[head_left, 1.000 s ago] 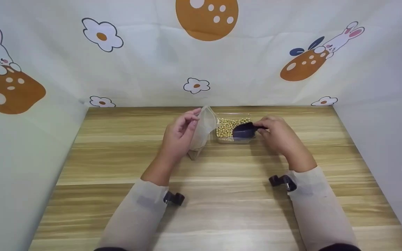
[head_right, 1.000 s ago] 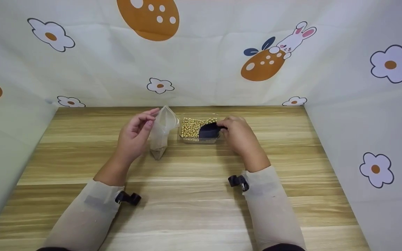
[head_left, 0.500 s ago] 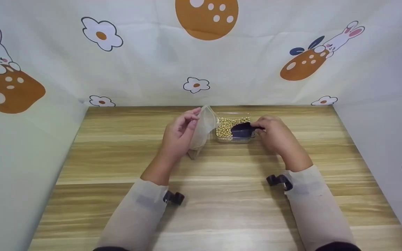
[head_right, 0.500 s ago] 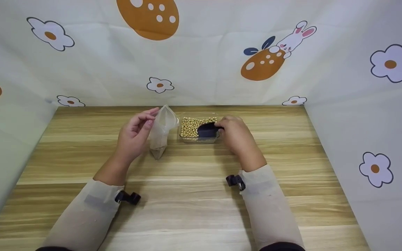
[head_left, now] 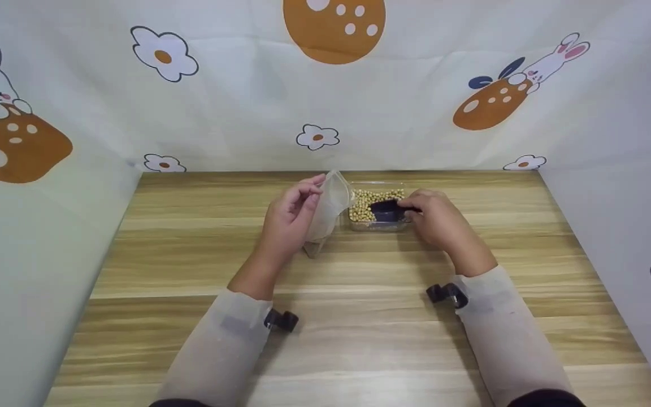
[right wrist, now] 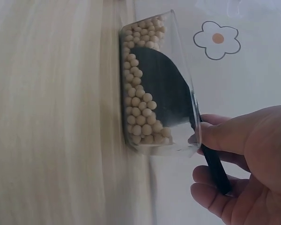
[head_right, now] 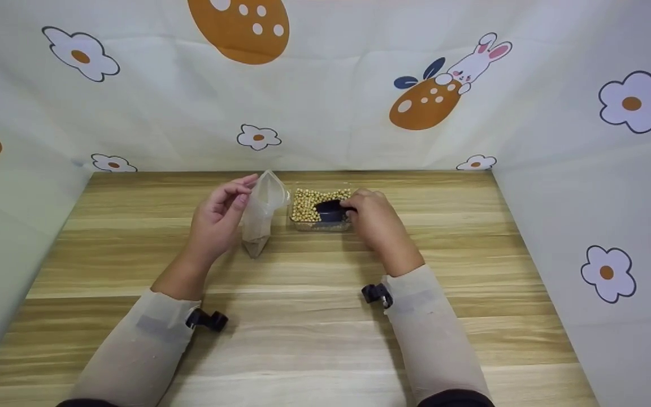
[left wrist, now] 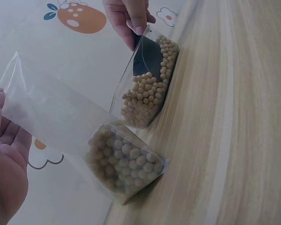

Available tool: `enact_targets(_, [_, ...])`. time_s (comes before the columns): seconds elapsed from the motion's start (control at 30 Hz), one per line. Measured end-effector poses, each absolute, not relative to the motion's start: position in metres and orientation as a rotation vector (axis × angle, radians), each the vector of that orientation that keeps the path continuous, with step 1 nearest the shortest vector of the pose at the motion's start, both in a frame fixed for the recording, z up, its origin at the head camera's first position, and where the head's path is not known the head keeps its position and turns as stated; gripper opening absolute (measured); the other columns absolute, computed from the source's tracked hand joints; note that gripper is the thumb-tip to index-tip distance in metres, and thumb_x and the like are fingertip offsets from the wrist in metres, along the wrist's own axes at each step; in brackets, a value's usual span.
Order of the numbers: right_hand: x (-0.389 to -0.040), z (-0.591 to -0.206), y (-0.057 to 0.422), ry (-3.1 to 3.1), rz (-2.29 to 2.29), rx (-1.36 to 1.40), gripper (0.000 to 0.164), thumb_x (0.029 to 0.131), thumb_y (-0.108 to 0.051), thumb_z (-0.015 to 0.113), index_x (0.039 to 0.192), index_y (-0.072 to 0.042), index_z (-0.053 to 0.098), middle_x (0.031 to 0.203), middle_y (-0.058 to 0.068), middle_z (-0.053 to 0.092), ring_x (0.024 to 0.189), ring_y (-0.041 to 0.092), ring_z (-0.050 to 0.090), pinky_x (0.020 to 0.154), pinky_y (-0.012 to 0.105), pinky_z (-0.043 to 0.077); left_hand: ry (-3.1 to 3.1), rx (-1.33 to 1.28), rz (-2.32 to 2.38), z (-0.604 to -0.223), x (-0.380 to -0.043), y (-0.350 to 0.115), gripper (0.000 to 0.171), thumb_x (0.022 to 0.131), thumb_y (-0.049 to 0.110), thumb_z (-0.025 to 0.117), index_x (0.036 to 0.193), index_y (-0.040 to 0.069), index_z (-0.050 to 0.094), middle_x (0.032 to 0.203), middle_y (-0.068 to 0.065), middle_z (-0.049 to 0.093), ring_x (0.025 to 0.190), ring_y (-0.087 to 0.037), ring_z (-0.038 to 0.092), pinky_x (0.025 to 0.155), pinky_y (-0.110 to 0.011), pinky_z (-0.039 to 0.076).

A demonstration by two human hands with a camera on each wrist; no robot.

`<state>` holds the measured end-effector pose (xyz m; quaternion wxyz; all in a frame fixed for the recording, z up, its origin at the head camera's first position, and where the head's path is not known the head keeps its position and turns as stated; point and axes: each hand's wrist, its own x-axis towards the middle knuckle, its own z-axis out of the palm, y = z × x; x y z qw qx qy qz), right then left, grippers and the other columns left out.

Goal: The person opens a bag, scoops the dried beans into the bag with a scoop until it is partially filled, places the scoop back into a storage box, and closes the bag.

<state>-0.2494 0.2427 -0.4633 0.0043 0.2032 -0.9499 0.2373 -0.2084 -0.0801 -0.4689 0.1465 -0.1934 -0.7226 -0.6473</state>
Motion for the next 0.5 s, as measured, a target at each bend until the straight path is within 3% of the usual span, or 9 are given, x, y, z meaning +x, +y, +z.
enact_targets(0.23, [-0.2537,-0.4693,0.2404,-2.992,0.822,0.629,0.029,0.102,-0.005,0.068,0.13,-0.009,0.077,0.125,0.016,0.075,0.121,0.039,0.069,0.11,0.057,0.056,-2.086,-0.534,-1.874,-0.4681,-0.2085,-0.0793,0.019,0.111,0.016,0.059,0.117,0.001,0.068,0.148,-0.005,0.069,0.143,-0.018,0.061,0.123,-0.027,0.048])
enact_targets(0.5, [-0.2571,-0.4733,0.2436,-3.021,1.005,0.545,0.031,0.102,-0.008,0.07,0.132,-0.012,0.076,0.132,0.017,0.073,0.129,0.04,0.065,0.117,0.058,0.051,-2.085,-0.543,-1.878,-0.4685,-0.2086,-0.079,0.022,0.11,0.015,0.06,0.118,-0.004,0.066,0.148,-0.006,0.069,0.143,-0.019,0.062,0.123,-0.028,0.048])
